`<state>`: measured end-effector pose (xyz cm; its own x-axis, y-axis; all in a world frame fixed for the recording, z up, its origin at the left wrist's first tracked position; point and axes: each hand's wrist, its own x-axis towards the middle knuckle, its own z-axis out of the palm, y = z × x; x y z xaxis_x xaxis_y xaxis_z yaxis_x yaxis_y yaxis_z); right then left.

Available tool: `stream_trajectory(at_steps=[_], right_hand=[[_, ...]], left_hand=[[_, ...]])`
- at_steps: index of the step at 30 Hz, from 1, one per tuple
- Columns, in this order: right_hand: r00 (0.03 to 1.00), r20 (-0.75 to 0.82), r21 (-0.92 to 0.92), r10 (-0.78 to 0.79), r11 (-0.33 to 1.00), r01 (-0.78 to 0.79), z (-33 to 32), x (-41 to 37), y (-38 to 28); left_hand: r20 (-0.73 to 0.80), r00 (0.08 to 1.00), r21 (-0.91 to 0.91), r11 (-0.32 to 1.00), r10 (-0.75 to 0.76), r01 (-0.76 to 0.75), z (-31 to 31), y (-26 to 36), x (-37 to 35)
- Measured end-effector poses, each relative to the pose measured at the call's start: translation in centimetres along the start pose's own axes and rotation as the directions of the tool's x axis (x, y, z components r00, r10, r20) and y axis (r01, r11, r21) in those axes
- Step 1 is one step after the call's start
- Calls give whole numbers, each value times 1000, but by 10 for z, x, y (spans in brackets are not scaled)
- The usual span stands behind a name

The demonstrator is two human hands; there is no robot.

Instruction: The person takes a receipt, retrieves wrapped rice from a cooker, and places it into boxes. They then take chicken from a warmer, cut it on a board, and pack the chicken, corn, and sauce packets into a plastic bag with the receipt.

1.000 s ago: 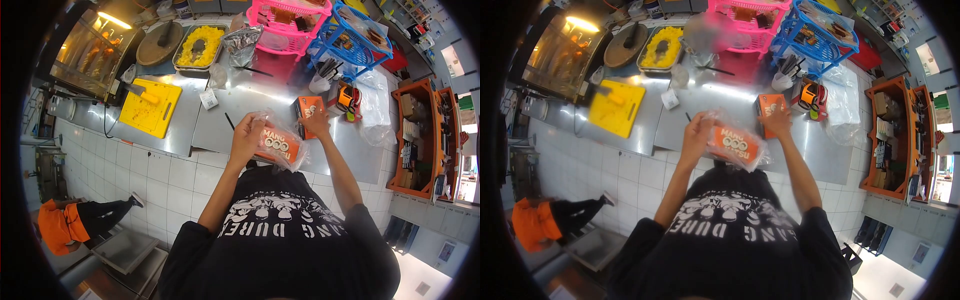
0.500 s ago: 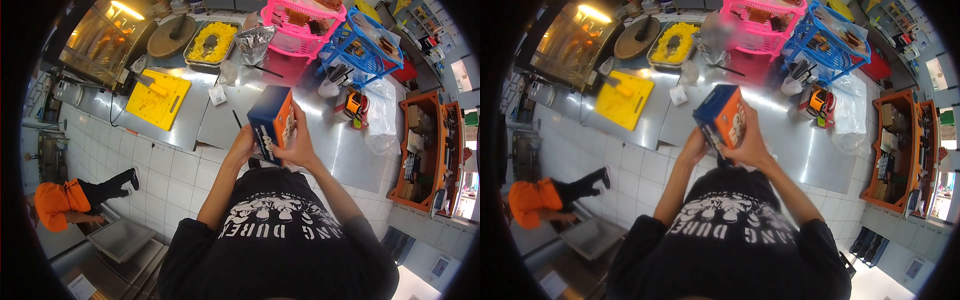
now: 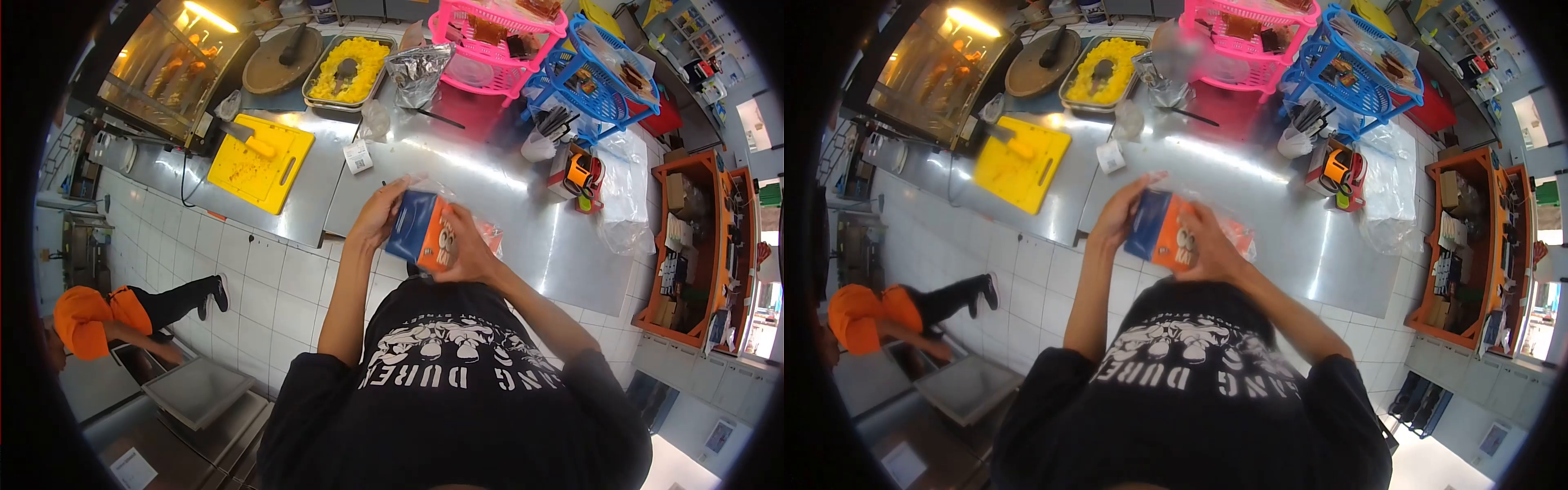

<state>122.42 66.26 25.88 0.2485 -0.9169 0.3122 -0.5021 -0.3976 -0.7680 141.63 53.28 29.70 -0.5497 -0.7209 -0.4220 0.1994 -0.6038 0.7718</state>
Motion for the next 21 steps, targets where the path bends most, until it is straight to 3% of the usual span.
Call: stream_trajectory(at_steps=[3,6,7,9,11,15,18,21], right_hand=[[944,289,-320,156,946,-58,-41,1,-18],[807,390,-459,443,853,-247,-84,18,-30],[780,415,-506,468,832,-229,-90,20,-35],[721,466,-590,513,787,-179,-96,23,-41],[743,452,-626,494,769,-131,-70,15,-30],[752,397,-695,526,707,-127,-60,-1,-29],[636,361,-705,682,646,-293,-73,0,-33],[829,341,-676,443,728,-112,-60,-19,13]], left_hand=[[45,989,241,959,142,-148,-18,-2,-7],[14,966,541,811,257,-223,-11,-21,-23],[17,952,616,747,306,-251,-5,-29,-25],[71,952,643,716,299,-273,15,-26,-32],[57,997,647,759,53,-78,37,-2,-42],[0,951,463,843,308,-273,37,-17,-21],[-65,919,386,859,388,-336,56,-19,-22],[-44,902,361,849,429,-386,80,-15,-22]])
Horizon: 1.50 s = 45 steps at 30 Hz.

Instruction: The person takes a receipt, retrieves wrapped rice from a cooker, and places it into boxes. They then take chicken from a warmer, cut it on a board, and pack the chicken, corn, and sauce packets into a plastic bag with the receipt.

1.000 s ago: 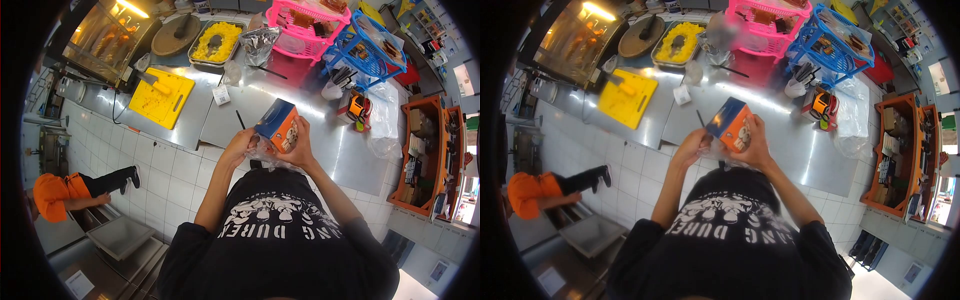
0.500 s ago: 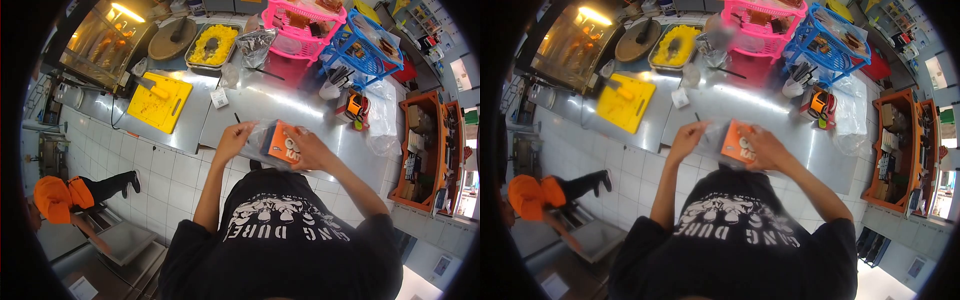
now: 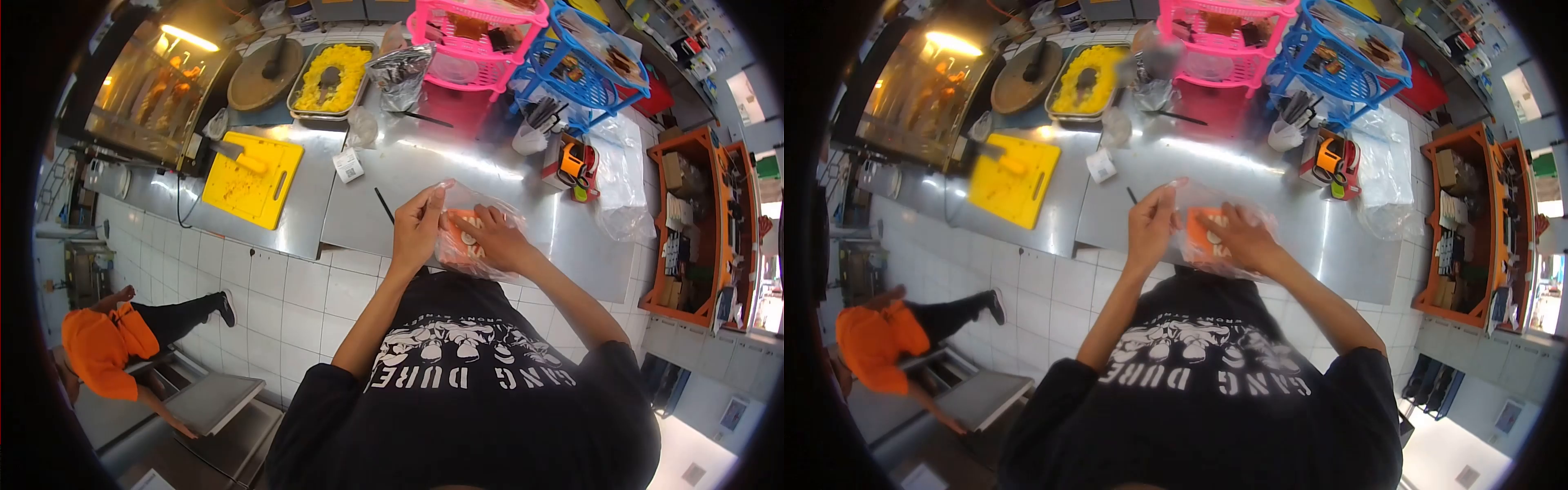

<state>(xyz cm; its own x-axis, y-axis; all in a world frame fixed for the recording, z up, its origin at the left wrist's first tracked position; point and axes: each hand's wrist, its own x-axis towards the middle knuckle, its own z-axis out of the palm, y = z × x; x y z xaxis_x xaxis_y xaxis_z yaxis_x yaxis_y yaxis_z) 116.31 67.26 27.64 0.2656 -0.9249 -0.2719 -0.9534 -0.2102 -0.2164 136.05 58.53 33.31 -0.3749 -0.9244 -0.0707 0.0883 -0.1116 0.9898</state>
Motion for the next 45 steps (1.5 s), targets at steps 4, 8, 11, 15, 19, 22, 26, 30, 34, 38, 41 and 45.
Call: stream_trajectory(at_steps=[4,8,11,15,19,22,26,30,34,38,41,45], right_hand=[[999,-31,23,28,999,-27,-14,-8,2],[968,223,25,114,992,-123,-81,-44,4],[980,187,5,65,998,-67,-106,-72,13],[991,-33,-25,130,991,-131,-169,-96,22],[747,-526,207,407,913,-352,-136,-83,48],[957,22,525,289,811,-257,-67,-65,62],[825,32,902,565,340,-267,-119,-77,71],[866,-212,830,452,551,-84,-135,-79,55],[792,-272,826,547,555,-100,-164,-86,32],[489,-540,816,684,568,106,-170,-70,-2],[478,-531,831,700,542,129,-187,-44,-20],[838,-155,931,523,360,-52,-162,56,-43]], left_hand=[[-28,1000,-6,1000,0,0,2,17,8],[-107,994,-40,999,-27,23,5,28,3],[-161,987,-79,997,-4,-9,16,32,3],[-188,982,-11,999,29,-32,19,49,8],[-49,997,65,996,-59,63,20,64,-2],[29,994,122,987,-109,105,23,77,-8],[-56,995,237,967,-84,95,2,80,-13],[-344,937,431,877,-59,213,-46,66,23],[-588,788,717,568,183,404,-146,-94,120],[-537,841,559,719,-64,412,-170,-148,156],[-312,948,296,942,-63,160,-154,-94,153],[152,988,31,999,22,-27,-68,29,105]])
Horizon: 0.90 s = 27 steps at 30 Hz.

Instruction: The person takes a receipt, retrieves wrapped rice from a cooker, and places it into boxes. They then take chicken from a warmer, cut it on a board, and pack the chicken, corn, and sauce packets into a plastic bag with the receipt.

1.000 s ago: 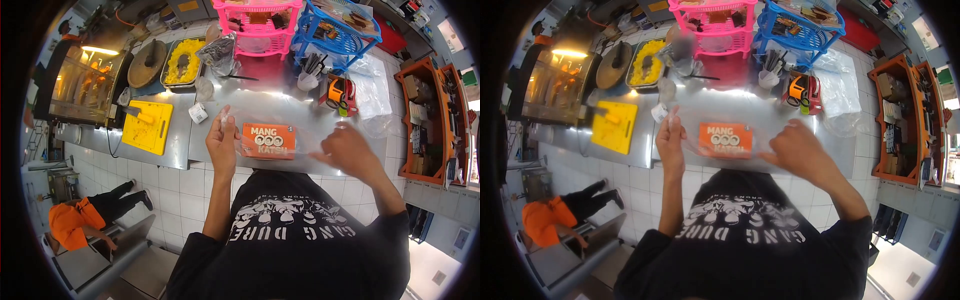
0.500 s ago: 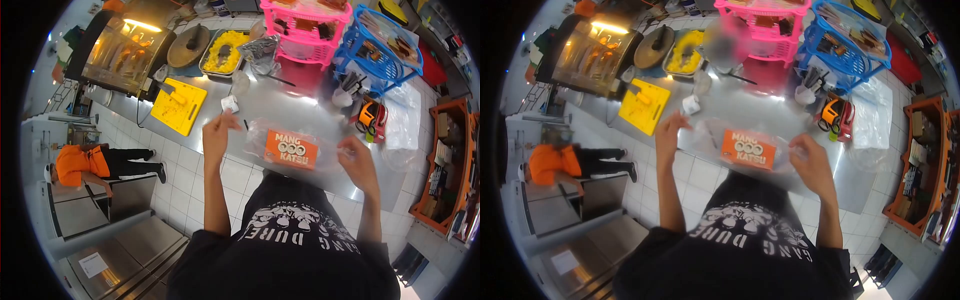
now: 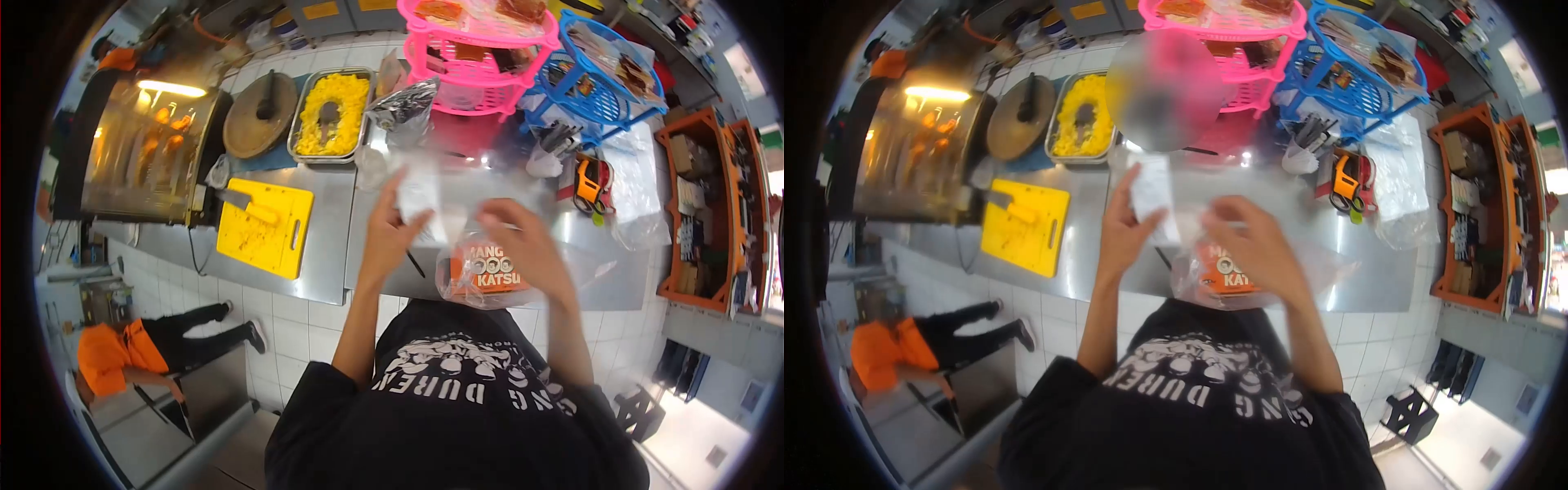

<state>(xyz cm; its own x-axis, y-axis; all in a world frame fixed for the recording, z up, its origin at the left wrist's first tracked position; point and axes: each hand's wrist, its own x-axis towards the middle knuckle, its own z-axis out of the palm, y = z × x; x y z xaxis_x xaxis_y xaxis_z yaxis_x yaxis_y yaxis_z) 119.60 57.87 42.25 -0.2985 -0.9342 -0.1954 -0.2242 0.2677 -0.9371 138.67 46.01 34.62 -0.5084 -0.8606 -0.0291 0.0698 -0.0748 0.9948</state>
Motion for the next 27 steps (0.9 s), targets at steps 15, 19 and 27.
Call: stream_trajectory(at_steps=[15,19,27], right_hand=[[981,-70,407,-180,893,193,9,-19,-30],[956,-268,536,-119,806,251,33,8,-16],[865,-501,528,36,805,272,14,5,-21]], left_hand=[[173,771,456,644,613,-615,8,32,26],[270,615,453,466,741,-760,27,42,24],[116,979,-609,790,169,-64,80,37,10]])
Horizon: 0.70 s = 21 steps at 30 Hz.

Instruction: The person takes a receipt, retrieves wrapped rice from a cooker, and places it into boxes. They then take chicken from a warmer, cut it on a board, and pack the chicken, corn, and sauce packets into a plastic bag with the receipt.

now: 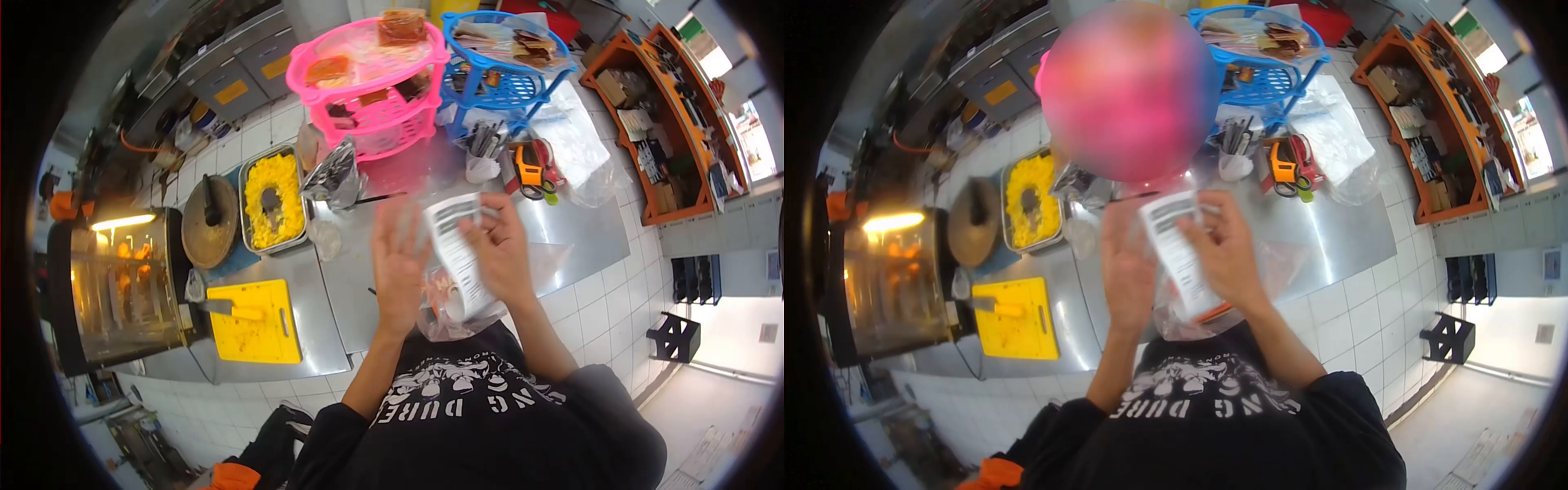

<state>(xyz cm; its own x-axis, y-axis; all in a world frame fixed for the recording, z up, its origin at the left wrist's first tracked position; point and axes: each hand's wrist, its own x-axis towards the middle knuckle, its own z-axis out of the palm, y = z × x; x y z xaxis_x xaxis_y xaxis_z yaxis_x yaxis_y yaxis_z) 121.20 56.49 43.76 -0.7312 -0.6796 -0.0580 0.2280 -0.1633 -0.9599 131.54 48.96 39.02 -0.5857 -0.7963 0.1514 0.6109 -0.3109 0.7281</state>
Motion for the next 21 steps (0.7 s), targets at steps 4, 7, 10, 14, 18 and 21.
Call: stream_trajectory(at_steps=[4,7,10,14,18,21], right_hand=[[989,148,-264,-25,962,64,-13,-1,24],[934,196,-537,300,830,-154,-37,7,0],[830,440,-739,342,663,119,-79,30,0],[911,396,-810,117,512,286,-185,126,15],[956,247,-963,-158,72,260,-256,269,89],[975,208,-978,-80,-52,204,-277,353,153]], left_hand=[[3,885,36,885,-465,465,15,-2,15],[-247,855,-242,883,-456,401,34,-1,43],[-75,960,-390,894,-271,221,1,-25,54],[-362,928,-313,949,-94,-26,9,-26,70],[-471,882,96,994,4,47,58,-32,65],[-445,896,289,949,16,126,79,-49,58]])
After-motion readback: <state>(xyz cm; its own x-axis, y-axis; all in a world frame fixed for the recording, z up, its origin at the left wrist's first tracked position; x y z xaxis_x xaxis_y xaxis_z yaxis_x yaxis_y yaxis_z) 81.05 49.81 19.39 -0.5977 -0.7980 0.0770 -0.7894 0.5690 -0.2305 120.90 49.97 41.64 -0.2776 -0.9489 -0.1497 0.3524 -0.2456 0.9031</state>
